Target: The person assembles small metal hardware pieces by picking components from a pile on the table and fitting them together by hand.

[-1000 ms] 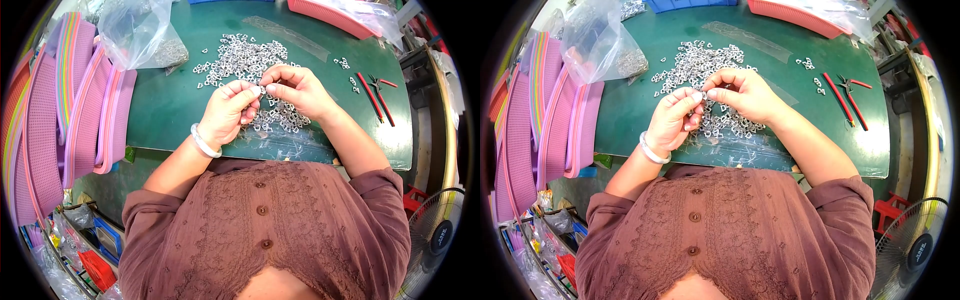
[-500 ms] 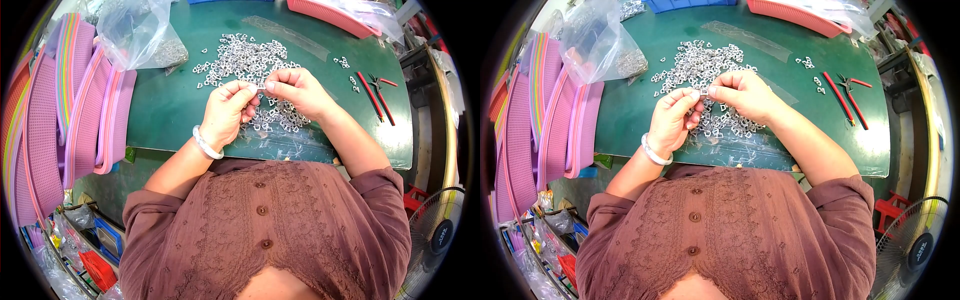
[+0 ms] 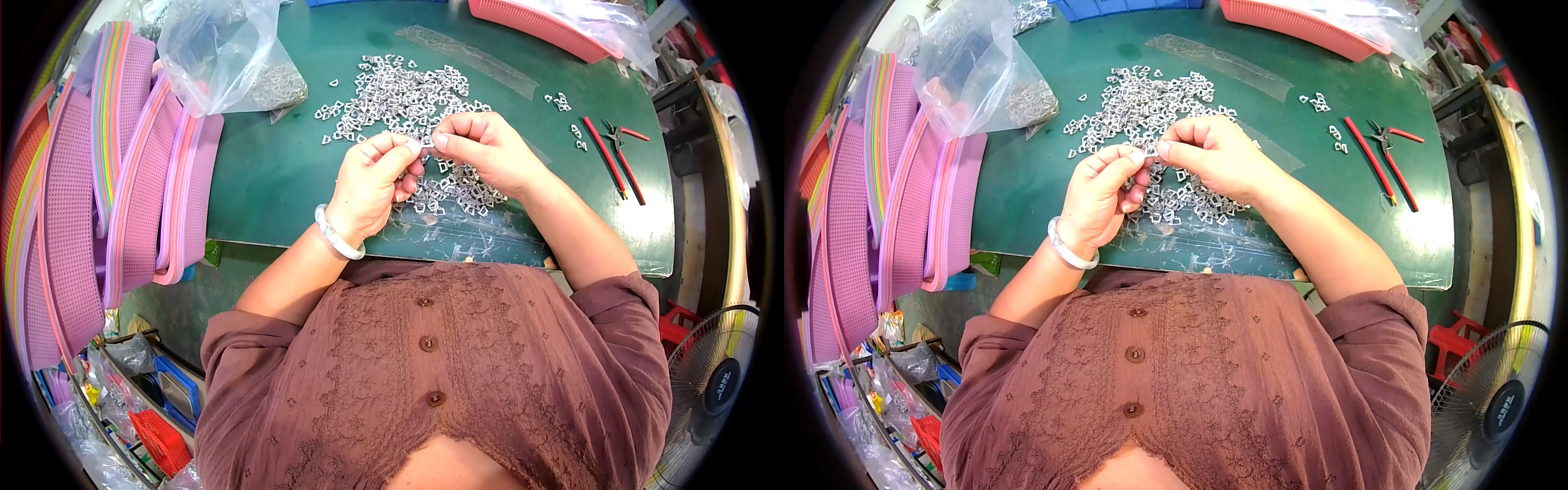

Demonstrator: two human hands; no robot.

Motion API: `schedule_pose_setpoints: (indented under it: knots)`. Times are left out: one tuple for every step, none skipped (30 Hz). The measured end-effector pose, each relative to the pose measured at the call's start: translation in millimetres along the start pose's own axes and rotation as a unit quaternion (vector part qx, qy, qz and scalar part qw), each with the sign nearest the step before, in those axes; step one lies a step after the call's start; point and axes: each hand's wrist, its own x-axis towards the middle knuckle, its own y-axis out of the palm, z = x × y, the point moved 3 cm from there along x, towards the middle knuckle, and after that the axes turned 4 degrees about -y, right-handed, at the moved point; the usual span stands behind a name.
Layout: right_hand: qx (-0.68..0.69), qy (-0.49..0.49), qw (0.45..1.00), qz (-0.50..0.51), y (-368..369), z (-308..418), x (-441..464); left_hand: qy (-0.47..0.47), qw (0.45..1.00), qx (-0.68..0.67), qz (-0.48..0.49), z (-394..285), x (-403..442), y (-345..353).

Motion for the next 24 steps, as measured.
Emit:
schedule_pose_setpoints:
  knots:
    - [0.0,-0.002,1.0,0.001,0.0,-0.2,0.0,-0.001,1.0,0.004,-0.002,0.1,0.0,0.1]
    - [-0.001,-0.002,1.0,-0.001,0.0,-0.4,0.0,-0.002,1.0,0.008,-0.003,0.3,-0.1,0.5]
    - [-0.001,-0.003,1.0,-0.001,0.2,-0.5,0.0,-0.003,1.0,0.012,-0.005,0.4,-0.2,0.7]
    - [-0.002,-0.004,1.0,-0.002,0.3,-0.6,0.0,-0.005,1.0,0.01,-0.004,0.2,-0.3,0.8]
    - [-0.001,-0.001,1.0,-0.003,0.3,-1.1,-0.1,-0.007,1.0,0.008,-0.003,0.0,-0.5,0.9]
    - [0.0,0.003,1.0,-0.003,0.2,-1.5,-0.3,-0.01,1.0,0.006,-0.002,-0.1,-0.5,1.0]
    - [0.001,0.006,1.0,-0.003,0.1,-1.8,-0.4,-0.009,1.0,0.005,-0.002,-0.1,-0.4,0.9]
    - [-0.001,0.003,1.0,-0.004,0.3,-1.5,-0.4,-0.009,1.0,0.004,-0.002,0.0,-0.2,0.8]
    - [-0.003,0.0,1.0,-0.005,0.7,-0.8,-0.3,-0.009,1.0,0.003,-0.002,-0.1,-0.1,0.7]
    - [-0.004,-0.003,1.0,-0.005,1.0,-0.4,-0.3,-0.01,1.0,0.003,-0.002,-0.1,-0.2,0.9]
    - [-0.003,-0.003,1.0,-0.007,1.3,-0.4,-0.4,-0.011,1.0,0.003,-0.002,-0.3,-0.4,1.1]
    - [-0.001,-0.003,1.0,-0.008,1.6,-0.5,-0.5,-0.011,1.0,0.003,-0.002,-0.4,-0.4,1.2]
    - [0.001,-0.004,1.0,-0.01,1.8,-0.6,-0.7,-0.012,1.0,0.002,-0.003,-0.4,-0.5,1.2]
    - [0.0,-0.001,1.0,-0.01,1.5,-1.0,-0.7,-0.012,1.0,0.001,-0.003,-0.3,-0.4,1.2]
    - [-0.001,0.002,1.0,-0.01,0.9,-1.3,-0.8,-0.013,1.0,0.0,-0.004,-0.4,-0.3,1.2]
    - [-0.003,0.006,1.0,-0.01,0.5,-1.6,-0.8,-0.013,1.0,0.001,-0.004,-0.3,-0.2,1.2]
    - [-0.002,0.004,1.0,-0.01,0.5,-1.7,-0.7,-0.014,1.0,0.001,-0.005,-0.2,0.0,1.1]
    - [-0.001,0.003,1.0,-0.01,0.6,-1.7,-0.6,-0.015,1.0,0.001,-0.006,-0.1,0.0,1.1]
    - [0.0,0.002,1.0,-0.01,0.7,-1.9,-0.6,-0.016,1.0,0.002,-0.006,-0.4,0.0,1.2]
    - [0.0,0.0,1.0,-0.012,0.6,-2.0,-0.5,-0.017,1.0,0.003,-0.006,-0.8,-0.2,1.4]
    - [0.001,-0.002,1.0,-0.014,0.5,-2.3,-0.4,-0.018,1.0,0.003,-0.006,-1.1,-0.3,1.5]
    - [0.001,-0.004,1.0,-0.015,0.6,-2.3,-0.3,-0.018,1.0,0.004,-0.008,-1.1,-0.4,1.2]
    - [0.008,-0.009,1.0,-0.016,0.9,-1.4,-0.5,-0.018,1.0,0.004,-0.01,-1.1,-0.5,1.0]
    - [0.015,-0.014,1.0,-0.016,1.3,0.0,-0.9,-0.018,1.0,0.005,-0.011,-1.0,-0.5,0.8]
